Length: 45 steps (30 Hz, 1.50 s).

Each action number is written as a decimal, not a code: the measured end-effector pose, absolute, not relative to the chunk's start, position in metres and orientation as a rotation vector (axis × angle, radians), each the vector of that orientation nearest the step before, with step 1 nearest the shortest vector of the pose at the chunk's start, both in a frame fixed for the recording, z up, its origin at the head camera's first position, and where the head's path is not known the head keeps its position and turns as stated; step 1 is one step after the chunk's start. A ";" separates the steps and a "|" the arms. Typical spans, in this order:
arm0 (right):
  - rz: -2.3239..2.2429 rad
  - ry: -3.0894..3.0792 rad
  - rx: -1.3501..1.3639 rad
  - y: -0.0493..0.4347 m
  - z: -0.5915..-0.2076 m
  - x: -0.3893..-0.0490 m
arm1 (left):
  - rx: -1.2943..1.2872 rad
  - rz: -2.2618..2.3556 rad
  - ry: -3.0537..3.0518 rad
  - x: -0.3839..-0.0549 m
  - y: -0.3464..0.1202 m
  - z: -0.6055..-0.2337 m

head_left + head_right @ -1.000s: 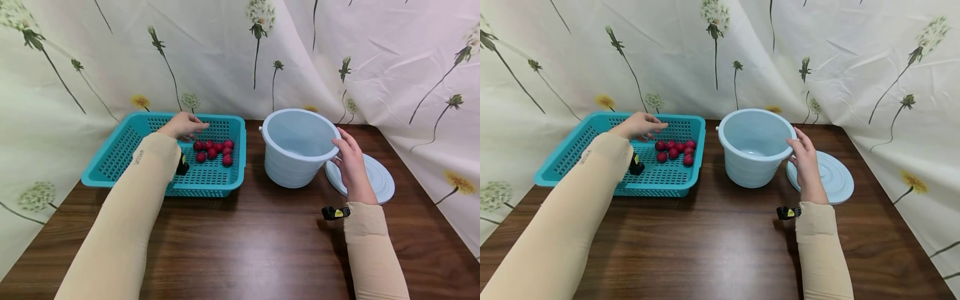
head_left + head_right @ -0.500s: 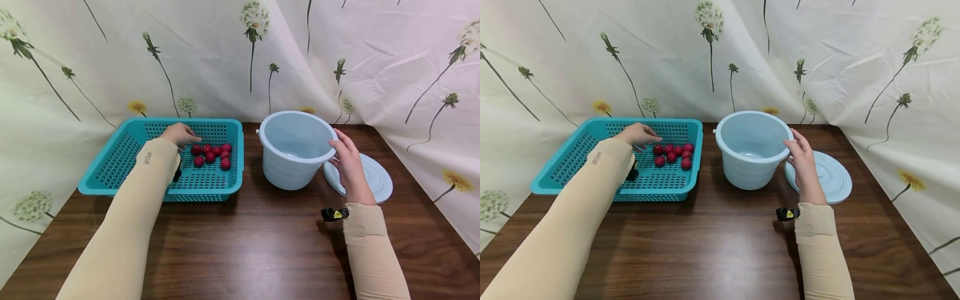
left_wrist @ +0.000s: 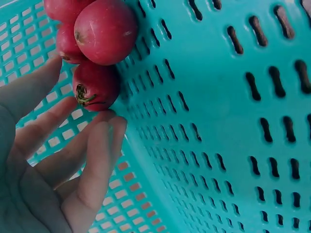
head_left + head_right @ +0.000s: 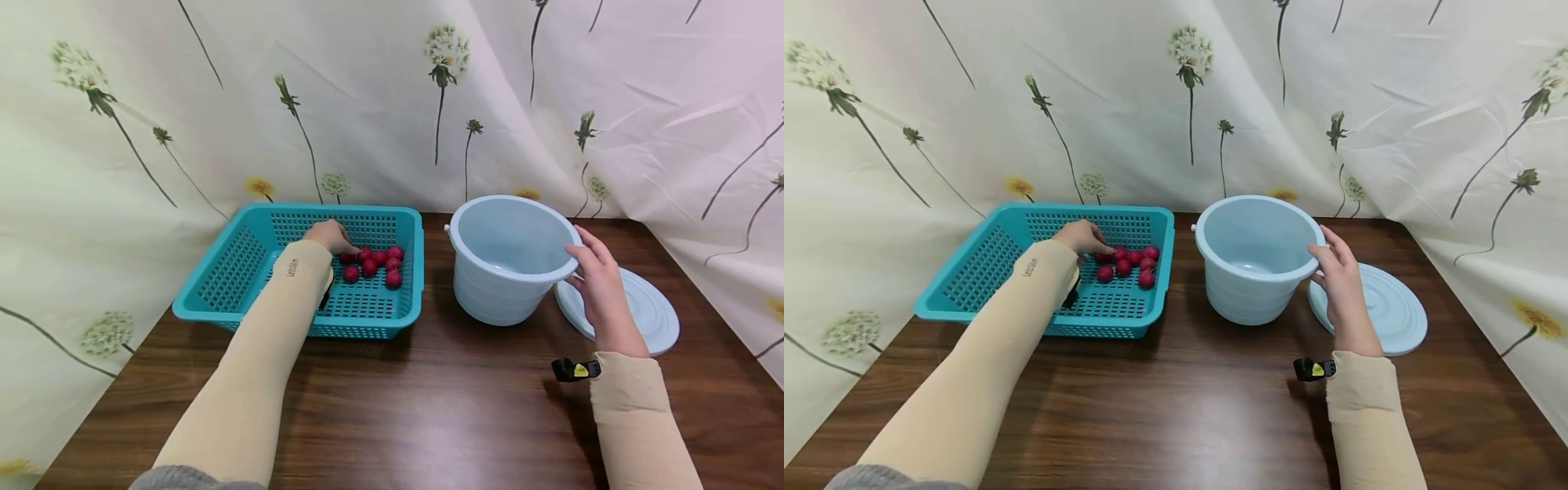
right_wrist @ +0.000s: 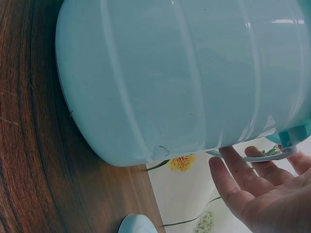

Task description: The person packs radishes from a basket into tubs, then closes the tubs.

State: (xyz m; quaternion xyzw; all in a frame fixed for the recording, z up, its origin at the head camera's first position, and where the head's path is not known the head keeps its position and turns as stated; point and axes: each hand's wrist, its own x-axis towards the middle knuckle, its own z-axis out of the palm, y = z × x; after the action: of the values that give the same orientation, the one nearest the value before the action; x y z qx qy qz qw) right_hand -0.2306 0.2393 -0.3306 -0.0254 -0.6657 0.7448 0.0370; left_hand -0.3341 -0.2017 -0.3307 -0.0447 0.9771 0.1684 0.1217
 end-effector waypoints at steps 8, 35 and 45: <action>2.268 -2.037 -0.073 0.246 -0.331 -0.227 | -0.125 0.561 2.810 -0.336 -0.195 -0.337; 2.229 -2.054 -0.089 0.238 -0.332 -0.234 | -0.119 0.669 2.703 -0.332 -0.199 -0.324; 2.218 -2.081 -0.112 0.240 -0.334 -0.236 | -0.036 0.759 2.620 -0.331 -0.192 -0.306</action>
State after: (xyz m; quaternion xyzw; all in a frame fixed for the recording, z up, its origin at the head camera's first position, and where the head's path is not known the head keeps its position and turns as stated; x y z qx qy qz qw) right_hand -0.2365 0.2399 -0.3339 -0.0367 -0.6830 0.7278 0.0490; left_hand -0.3309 -0.1915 -0.3057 -0.0131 0.9400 0.2723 0.2052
